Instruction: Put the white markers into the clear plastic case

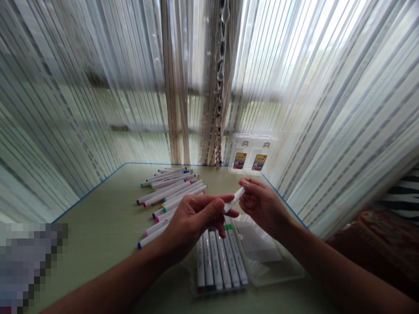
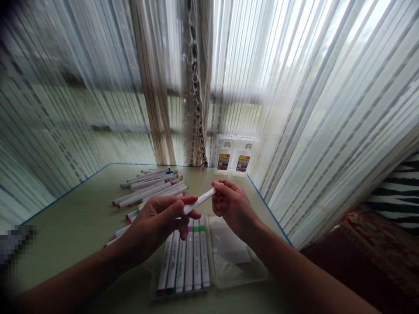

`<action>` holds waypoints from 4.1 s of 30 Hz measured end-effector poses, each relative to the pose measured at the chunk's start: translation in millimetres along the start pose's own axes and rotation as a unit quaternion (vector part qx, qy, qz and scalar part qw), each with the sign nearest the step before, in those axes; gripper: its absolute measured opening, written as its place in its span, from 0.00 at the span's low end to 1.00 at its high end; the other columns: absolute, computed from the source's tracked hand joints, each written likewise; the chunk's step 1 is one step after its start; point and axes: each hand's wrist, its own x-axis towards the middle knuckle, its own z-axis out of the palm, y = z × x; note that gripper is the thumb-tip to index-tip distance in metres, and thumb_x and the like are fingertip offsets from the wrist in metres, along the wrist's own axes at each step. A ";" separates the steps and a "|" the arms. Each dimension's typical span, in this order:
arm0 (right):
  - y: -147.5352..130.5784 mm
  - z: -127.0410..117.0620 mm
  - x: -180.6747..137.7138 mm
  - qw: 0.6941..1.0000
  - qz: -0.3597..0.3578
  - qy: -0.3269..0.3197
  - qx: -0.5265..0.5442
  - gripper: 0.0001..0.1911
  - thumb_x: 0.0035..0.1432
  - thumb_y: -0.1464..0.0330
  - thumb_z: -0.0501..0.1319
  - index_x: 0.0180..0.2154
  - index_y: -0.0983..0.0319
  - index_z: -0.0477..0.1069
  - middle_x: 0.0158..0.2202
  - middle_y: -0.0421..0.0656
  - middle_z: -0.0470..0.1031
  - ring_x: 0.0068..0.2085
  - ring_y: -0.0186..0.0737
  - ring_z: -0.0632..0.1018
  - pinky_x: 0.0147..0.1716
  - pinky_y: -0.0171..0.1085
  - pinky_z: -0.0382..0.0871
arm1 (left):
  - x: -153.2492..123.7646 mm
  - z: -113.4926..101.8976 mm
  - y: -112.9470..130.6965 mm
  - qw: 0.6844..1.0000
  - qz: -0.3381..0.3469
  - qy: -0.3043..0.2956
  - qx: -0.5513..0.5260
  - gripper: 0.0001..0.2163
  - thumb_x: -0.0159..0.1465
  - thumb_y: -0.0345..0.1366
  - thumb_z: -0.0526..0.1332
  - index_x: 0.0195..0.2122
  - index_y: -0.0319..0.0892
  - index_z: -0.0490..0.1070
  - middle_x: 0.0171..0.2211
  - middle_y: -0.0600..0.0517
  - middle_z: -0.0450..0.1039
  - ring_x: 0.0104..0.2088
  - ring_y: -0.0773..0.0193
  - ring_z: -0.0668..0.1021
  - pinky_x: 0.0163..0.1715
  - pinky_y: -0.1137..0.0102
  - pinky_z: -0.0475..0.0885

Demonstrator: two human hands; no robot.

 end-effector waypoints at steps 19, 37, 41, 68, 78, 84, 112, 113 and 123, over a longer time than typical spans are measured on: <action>3.7 -4.3 -2.4 0.991 -0.097 -0.010 -0.091 0.07 0.51 0.67 0.70 0.29 0.64 0.75 0.20 0.38 0.72 0.17 0.27 0.67 0.14 0.27 0.60 | 12.2 -14.1 -3.1 0.970 0.051 0.153 0.181 0.11 0.58 0.37 0.68 0.37 0.34 0.79 0.26 0.51 0.76 0.18 0.73 0.72 0.19 0.76 0.68; 6.7 -6.1 -8.7 0.886 -0.157 -0.035 -0.434 0.11 0.44 0.65 0.74 0.30 0.63 0.80 0.25 0.43 0.79 0.25 0.38 0.77 0.21 0.32 0.68 | 5.8 -12.1 -2.0 0.939 0.058 0.109 0.321 0.11 0.60 0.39 0.65 0.37 0.35 0.75 0.26 0.51 0.75 0.24 0.67 0.76 0.25 0.74 0.71; 7.6 -6.8 -10.7 0.866 -0.168 -0.045 -0.469 0.11 0.45 0.64 0.74 0.30 0.64 0.80 0.25 0.43 0.79 0.24 0.38 0.76 0.21 0.32 0.68 | 4.7 -11.5 -2.1 0.935 0.053 0.089 0.340 0.11 0.62 0.40 0.63 0.35 0.35 0.75 0.26 0.50 0.75 0.24 0.66 0.76 0.24 0.73 0.70; 3.4 3.5 -16.2 0.917 -0.127 -0.043 -0.376 0.10 0.50 0.63 0.71 0.30 0.63 0.81 0.23 0.42 0.77 0.20 0.30 0.67 0.18 0.31 0.59 | 6.1 -8.7 -2.0 0.935 0.088 0.101 0.329 0.10 0.66 0.38 0.58 0.38 0.37 0.74 0.28 0.53 0.70 0.24 0.68 0.75 0.24 0.73 0.70; 6.2 -3.3 -14.4 0.944 -0.100 -0.071 -0.306 0.12 0.55 0.62 0.68 0.39 0.62 0.82 0.22 0.42 0.76 0.19 0.30 0.65 0.17 0.32 0.57 | 10.6 -13.8 -2.9 0.962 0.097 0.141 0.215 0.08 0.65 0.37 0.57 0.33 0.38 0.71 0.20 0.57 0.64 0.20 0.69 0.70 0.22 0.74 0.67; 7.4 -5.7 -14.5 0.962 -0.103 -0.097 -0.235 0.11 0.58 0.65 0.66 0.42 0.61 0.81 0.25 0.43 0.77 0.19 0.29 0.66 0.18 0.32 0.57 | 11.8 -20.2 -1.1 0.967 0.097 0.164 0.168 0.07 0.63 0.37 0.58 0.32 0.38 0.71 0.19 0.57 0.63 0.18 0.70 0.66 0.19 0.75 0.65; 1.0 -5.9 -0.6 0.992 -0.085 0.023 -0.088 0.09 0.54 0.67 0.67 0.34 0.67 0.79 0.25 0.46 0.80 0.17 0.31 0.72 0.14 0.28 0.65 | 12.8 -16.0 -3.9 0.974 0.124 0.142 0.123 0.11 0.66 0.36 0.54 0.43 0.34 0.71 0.27 0.51 0.71 0.19 0.71 0.68 0.20 0.73 0.67; 0.9 -6.4 0.3 0.992 -0.084 0.030 -0.086 0.09 0.54 0.67 0.67 0.34 0.67 0.79 0.25 0.46 0.80 0.17 0.30 0.72 0.14 0.28 0.65 | 12.4 -15.7 -4.1 0.974 0.127 0.137 0.130 0.12 0.66 0.36 0.54 0.44 0.34 0.71 0.28 0.51 0.71 0.19 0.71 0.68 0.21 0.73 0.67; -1.9 -6.1 0.2 0.991 -0.088 0.056 -0.080 0.09 0.53 0.67 0.67 0.32 0.68 0.78 0.22 0.45 0.78 0.16 0.30 0.72 0.13 0.27 0.63 | 6.9 -14.0 -3.7 0.954 0.161 0.110 0.226 0.13 0.68 0.36 0.54 0.49 0.35 0.71 0.33 0.49 0.75 0.22 0.71 0.71 0.23 0.72 0.69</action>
